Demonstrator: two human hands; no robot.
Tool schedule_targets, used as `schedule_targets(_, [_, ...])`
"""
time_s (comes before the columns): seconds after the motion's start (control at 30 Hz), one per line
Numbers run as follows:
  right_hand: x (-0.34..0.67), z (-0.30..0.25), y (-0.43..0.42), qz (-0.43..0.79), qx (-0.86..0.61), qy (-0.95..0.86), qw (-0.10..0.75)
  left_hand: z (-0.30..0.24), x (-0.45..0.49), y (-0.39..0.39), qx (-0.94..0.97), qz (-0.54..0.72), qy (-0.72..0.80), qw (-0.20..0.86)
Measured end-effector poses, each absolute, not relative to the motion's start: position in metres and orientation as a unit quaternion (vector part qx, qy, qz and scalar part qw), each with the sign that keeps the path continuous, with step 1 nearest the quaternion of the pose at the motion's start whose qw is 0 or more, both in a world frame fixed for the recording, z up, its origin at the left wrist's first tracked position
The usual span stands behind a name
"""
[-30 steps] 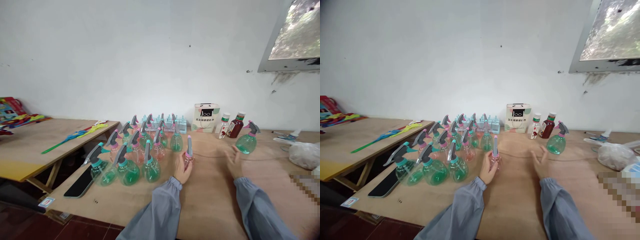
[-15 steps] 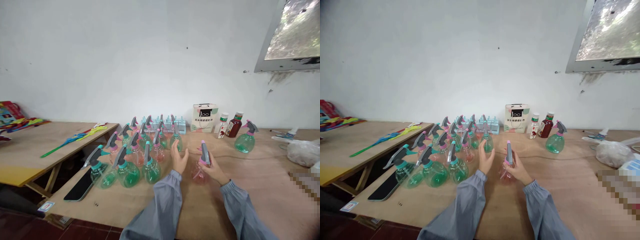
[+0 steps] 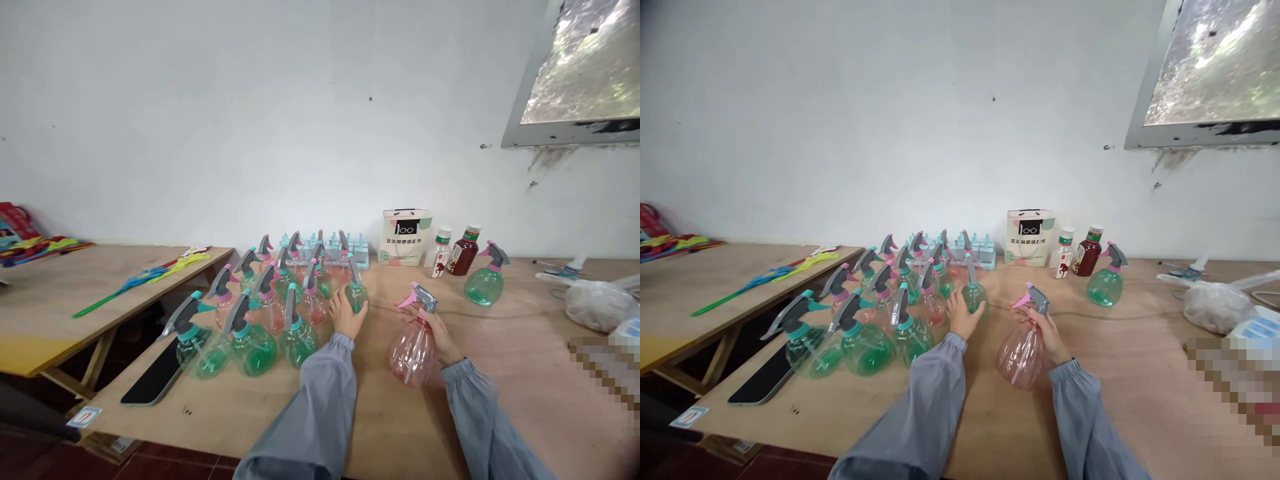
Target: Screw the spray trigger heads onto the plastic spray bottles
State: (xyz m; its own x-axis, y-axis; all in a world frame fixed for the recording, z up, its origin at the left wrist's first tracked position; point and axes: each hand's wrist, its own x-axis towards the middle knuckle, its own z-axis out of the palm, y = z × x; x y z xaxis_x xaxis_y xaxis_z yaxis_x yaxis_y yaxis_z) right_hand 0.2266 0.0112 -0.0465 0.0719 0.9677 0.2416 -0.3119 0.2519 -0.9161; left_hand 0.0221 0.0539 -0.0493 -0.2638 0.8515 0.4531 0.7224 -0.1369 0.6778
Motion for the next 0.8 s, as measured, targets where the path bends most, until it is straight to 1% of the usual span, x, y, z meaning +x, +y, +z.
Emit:
schedule_targets(0.13, [0.217, -0.042, 0.005, 0.533, -0.326, -0.469, 0.623, -0.070, 0.013, 0.035, 0.623, 0.492, 0.603, 0.078])
schedule_targets(0.33, [0.213, -0.044, 0.007, 0.476, -0.361, -0.459, 0.658, -0.079, 0.009, 0.028, 0.640, 0.495, 0.585, 0.055])
schedule_targets(0.5, [0.215, -0.047, 0.005, 0.449, -0.381, -0.490, 0.643, -0.079, 0.010, 0.029, 0.639, 0.497, 0.584, 0.057])
schedule_targets(0.63, [0.213, -0.051, 0.005, 0.425, -0.397, -0.471, 0.663, -0.079, 0.006, 0.031, 0.651, 0.490, 0.577, 0.059])
schedule_targets(0.73, [0.212, -0.052, 0.006, 0.424, -0.393, -0.456, 0.676, -0.079, 0.006, 0.031, 0.654, 0.482, 0.580, 0.061])
schedule_targets(0.8, [0.212, -0.052, 0.006, 0.431, -0.386, -0.466, 0.669, -0.078, 0.008, 0.030, 0.647, 0.486, 0.584, 0.057])
